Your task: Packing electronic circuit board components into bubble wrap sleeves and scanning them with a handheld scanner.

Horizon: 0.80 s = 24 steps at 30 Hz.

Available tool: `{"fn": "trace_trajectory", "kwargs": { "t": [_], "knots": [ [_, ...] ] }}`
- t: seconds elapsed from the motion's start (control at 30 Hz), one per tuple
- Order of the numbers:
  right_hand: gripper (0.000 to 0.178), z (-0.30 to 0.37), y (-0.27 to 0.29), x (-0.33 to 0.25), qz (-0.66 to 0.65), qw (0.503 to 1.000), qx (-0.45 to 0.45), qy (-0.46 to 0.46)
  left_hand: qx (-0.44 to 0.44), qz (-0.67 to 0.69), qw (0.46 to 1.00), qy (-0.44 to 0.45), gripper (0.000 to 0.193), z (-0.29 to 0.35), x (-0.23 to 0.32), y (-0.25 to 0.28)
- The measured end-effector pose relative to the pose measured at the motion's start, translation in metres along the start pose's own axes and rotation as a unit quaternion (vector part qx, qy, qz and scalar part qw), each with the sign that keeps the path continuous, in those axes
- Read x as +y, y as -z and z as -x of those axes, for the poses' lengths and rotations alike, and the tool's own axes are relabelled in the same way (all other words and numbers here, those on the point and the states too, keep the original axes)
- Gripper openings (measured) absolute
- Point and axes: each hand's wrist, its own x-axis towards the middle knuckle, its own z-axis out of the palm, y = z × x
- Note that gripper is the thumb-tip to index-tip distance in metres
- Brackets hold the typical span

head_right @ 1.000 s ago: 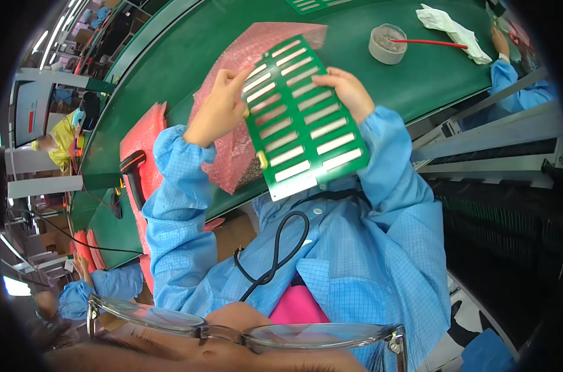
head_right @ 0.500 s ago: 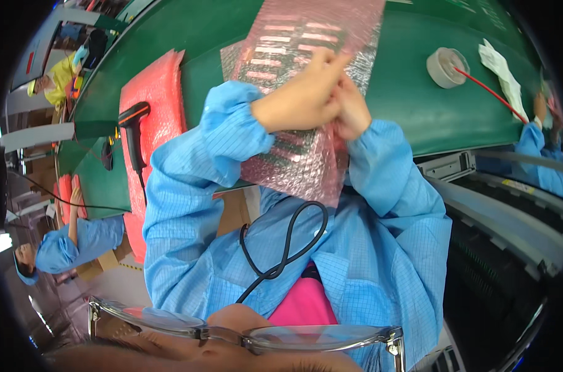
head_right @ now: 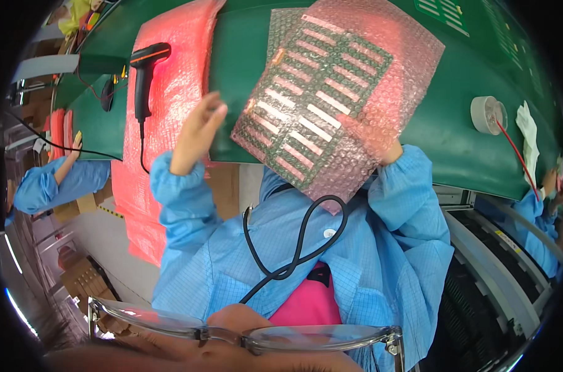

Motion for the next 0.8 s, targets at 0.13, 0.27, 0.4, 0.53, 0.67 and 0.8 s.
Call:
{"fn": "trace_trajectory", "kwargs": {
  "t": [0.13, 0.27, 0.4, 0.53, 0.67, 0.8],
  "knots": [
    [0.053, 0.005, -0.001, -0.023, 0.16, 0.987, 0.006, -0.029, -0.025, 0.143, 0.985, 0.092, 0.04, 0.033, -0.029, -0.02],
    [0.048, 0.011, 0.006, -0.02, 0.086, 0.996, 0.017, 0.001, -0.001, 0.181, 0.982, 0.054, 0.031, 0.056, -0.026, -0.042],
    [0.042, 0.027, -0.001, -0.067, 0.367, 0.894, -0.005, -0.257, -0.168, 0.291, 0.937, 0.096, 0.021, 0.094, -0.025, -0.035],
    [0.028, 0.041, -0.014, -0.053, 0.348, 0.912, -0.021, -0.216, -0.199, 0.086, 0.974, 0.063, 0.023, 0.093, -0.02, -0.038],
    [0.021, 0.049, 0.014, -0.028, 0.324, 0.945, 0.007, -0.037, 0.019, 0.004, 0.998, -0.061, 0.027, 0.042, 0.032, -0.036],
    [0.027, 0.026, 0.06, -0.051, 0.341, 0.938, 0.065, 0.003, 0.189, -0.062, 0.976, -0.091, 0.032, -0.059, 0.014, -0.051]
  ]
}}
